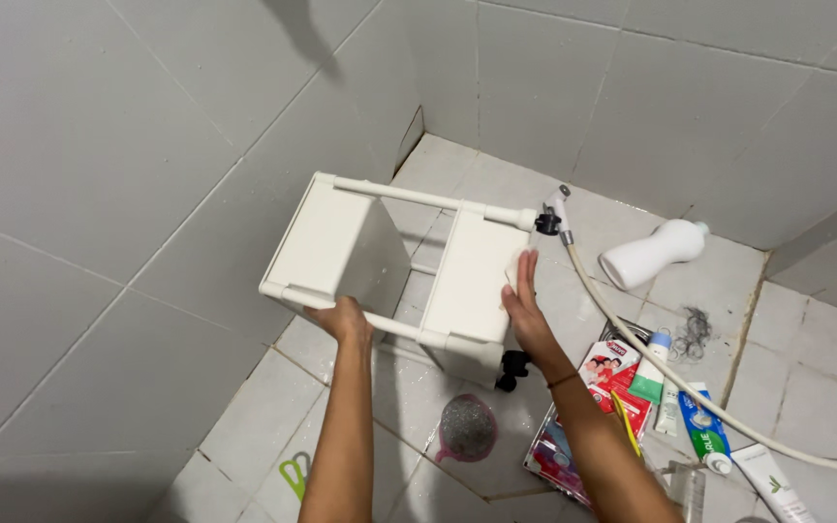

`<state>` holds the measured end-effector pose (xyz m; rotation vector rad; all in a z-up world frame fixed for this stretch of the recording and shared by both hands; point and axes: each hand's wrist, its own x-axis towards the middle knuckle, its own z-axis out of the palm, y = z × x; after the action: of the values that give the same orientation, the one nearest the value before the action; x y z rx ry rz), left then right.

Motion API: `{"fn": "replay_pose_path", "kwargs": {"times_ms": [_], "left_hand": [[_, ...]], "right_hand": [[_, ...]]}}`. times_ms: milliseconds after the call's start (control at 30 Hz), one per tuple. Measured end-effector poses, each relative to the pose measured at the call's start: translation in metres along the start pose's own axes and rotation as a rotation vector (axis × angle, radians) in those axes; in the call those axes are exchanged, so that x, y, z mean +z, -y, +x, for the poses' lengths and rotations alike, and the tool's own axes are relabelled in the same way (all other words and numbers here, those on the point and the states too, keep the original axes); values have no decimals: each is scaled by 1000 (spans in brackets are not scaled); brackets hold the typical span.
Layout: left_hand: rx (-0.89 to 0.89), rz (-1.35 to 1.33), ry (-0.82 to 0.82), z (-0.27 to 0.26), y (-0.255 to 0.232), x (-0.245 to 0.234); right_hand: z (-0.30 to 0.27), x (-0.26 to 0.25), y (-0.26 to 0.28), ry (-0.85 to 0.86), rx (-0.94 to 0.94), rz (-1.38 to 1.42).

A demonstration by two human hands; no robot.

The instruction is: The person cleans a small plastic storage cart by rinsing it with a shower sprayer and wiping the surfaces with a cloth, including the shelves and legs.

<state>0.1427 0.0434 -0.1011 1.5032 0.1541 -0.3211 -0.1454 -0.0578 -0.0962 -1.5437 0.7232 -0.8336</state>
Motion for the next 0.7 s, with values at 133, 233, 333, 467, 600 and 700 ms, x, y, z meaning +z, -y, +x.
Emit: {"fn": "replay_pose_path", "kwargs": {"times_ms": [133, 233, 333, 467, 600, 700], "left_hand": [[708, 931, -212, -53, -20, 11], [815, 1100, 315, -121, -30, 46], [723, 1232, 626, -151, -40, 55], [512, 1332, 693, -150, -38, 65], [722, 1279, 674, -133, -32, 67], [683, 1311, 694, -127, -37, 71]], "right_hand": [[-45, 6, -2, 12, 161, 203], [-49, 16, -10, -23, 88, 342], [-47, 21, -25, -46, -25, 542], [10, 11, -50, -91, -317, -32], [32, 25, -90, -222, -145, 257], [52, 23, -145, -227, 32, 315]]}}
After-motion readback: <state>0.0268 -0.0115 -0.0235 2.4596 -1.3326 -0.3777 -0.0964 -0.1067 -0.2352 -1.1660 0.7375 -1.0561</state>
